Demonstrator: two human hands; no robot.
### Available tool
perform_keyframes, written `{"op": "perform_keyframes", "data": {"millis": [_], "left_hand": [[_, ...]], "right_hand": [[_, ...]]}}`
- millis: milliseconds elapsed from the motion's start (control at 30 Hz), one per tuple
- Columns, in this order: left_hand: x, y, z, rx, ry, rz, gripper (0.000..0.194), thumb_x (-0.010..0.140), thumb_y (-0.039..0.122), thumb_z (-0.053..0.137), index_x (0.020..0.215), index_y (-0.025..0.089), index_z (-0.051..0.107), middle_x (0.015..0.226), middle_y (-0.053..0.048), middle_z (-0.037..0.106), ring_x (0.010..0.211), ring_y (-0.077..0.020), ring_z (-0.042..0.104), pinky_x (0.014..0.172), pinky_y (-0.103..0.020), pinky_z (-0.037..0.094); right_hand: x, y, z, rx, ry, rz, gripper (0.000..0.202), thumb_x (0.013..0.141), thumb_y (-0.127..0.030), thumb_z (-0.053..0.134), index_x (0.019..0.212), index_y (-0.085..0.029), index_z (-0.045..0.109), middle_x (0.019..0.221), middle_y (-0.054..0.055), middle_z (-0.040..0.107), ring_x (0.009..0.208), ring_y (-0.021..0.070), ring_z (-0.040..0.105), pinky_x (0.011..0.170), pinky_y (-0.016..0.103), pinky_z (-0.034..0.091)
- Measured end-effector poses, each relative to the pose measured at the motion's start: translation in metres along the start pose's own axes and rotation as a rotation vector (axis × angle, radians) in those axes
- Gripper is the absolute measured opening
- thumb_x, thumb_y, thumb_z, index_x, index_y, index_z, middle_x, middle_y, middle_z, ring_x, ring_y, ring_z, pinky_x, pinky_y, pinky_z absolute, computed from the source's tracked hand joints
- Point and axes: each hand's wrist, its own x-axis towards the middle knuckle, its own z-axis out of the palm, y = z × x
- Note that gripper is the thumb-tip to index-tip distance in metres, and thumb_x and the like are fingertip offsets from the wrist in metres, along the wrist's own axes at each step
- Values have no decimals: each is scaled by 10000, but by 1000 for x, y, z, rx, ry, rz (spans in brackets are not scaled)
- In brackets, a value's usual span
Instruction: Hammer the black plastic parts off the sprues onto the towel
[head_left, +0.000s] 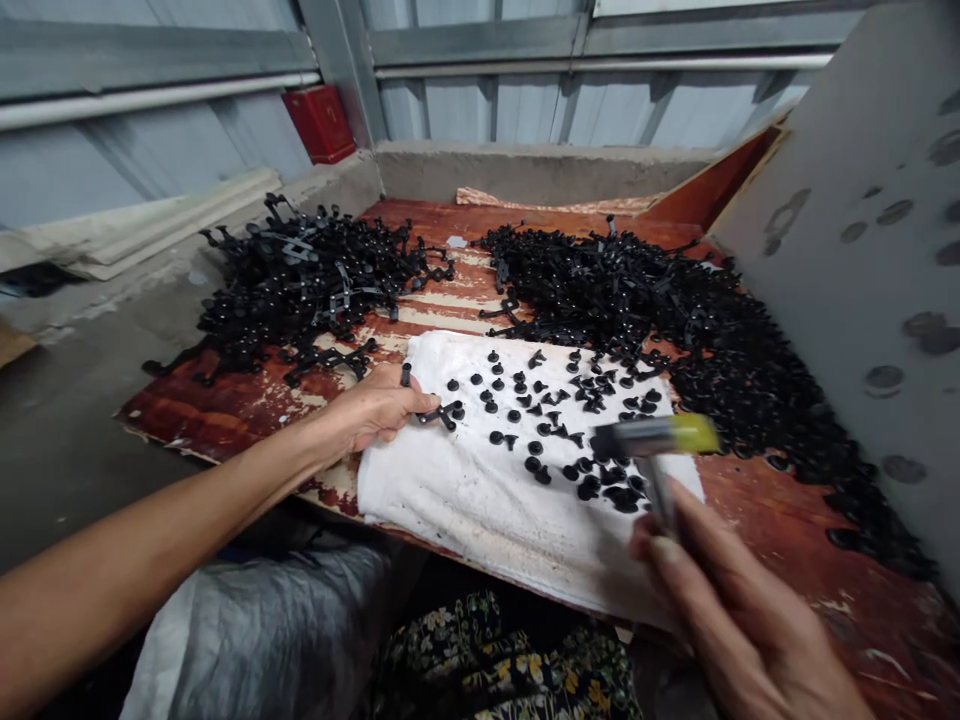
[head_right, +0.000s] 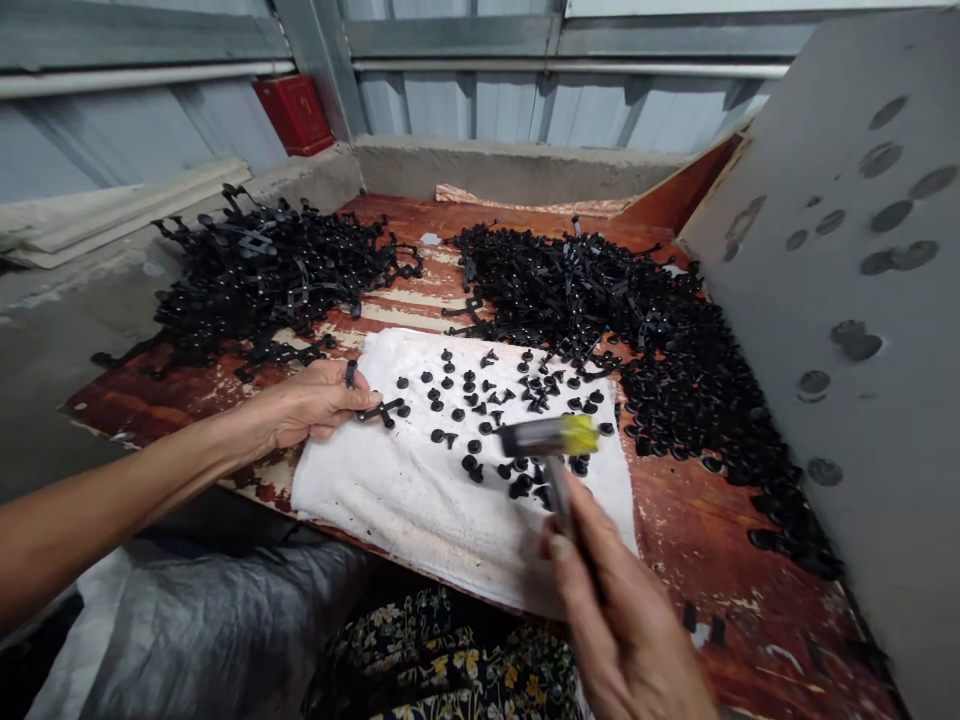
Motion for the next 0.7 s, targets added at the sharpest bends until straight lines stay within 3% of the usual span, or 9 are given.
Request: {"op": "perform_keyframes", "data": {"millis": [67, 133, 167, 267, 367, 567, 700], "left_hand": [[2, 0, -2, 9, -19, 16, 248, 752, 90, 688, 624, 171, 492, 455, 50, 508, 306, -31, 247, 338, -185, 130], [4, 1, -3, 21, -33, 28, 247, 744, 95, 688, 610, 169, 495, 443, 51, 491, 309, -35, 254, 340, -186, 133], [5, 1, -4, 27, -37, 31, 249, 740, 97, 688, 602, 168, 494, 436, 51, 485, 311, -36, 253, 340, -186, 133], [6, 1, -5, 42, -40, 49, 267, 715, 100, 700, 588, 176, 479, 413, 60, 452, 311, -43, 258, 339, -189, 127], [7, 2, -5, 65, -54, 53, 283, 707, 101, 705, 588, 186, 463, 421, 47, 469, 312, -49, 264, 334, -194, 120], [10, 8, -6, 129, -60, 77, 279, 688, 106, 720, 575, 182, 477, 398, 69, 400, 309, -43, 234, 346, -201, 110], [13, 8, -8, 158, -84, 82, 229, 665, 133, 733, 602, 179, 518, 408, 67, 414, 315, -51, 259, 354, -202, 111]], "right_hand": [[14, -7, 10, -173, -142, -242, 457, 940, -246, 530, 1396, -255, 562, 1301, 110, 680, 1091, 262, 692, 955, 433, 561], [31, -13, 20, -265, -270, -412, 527, 953, -151, 453, 1473, -234, 467, 1379, 123, 624, 1203, 267, 632, 1005, 449, 526], [40, -16, 25, -307, -321, -446, 561, 949, -117, 425, 1501, -223, 423, 1357, 134, 634, 1180, 265, 643, 974, 439, 548], [60, -22, 36, -431, -385, -485, 609, 922, -72, 367, 1519, -194, 379, 1067, 140, 710, 868, 243, 707, 743, 395, 612], [70, -28, 44, -530, -402, -515, 616, 909, -61, 347, 1512, -182, 376, 857, 76, 637, 610, 176, 594, 562, 313, 545], [81, -33, 56, -631, -391, -593, 627, 885, -45, 348, 1507, -125, 369, 793, 48, 535, 604, 171, 509, 556, 293, 459], [84, -33, 59, -619, -439, -585, 676, 848, -27, 374, 1509, -172, 370, 798, 30, 510, 571, 150, 480, 538, 274, 440]]}}
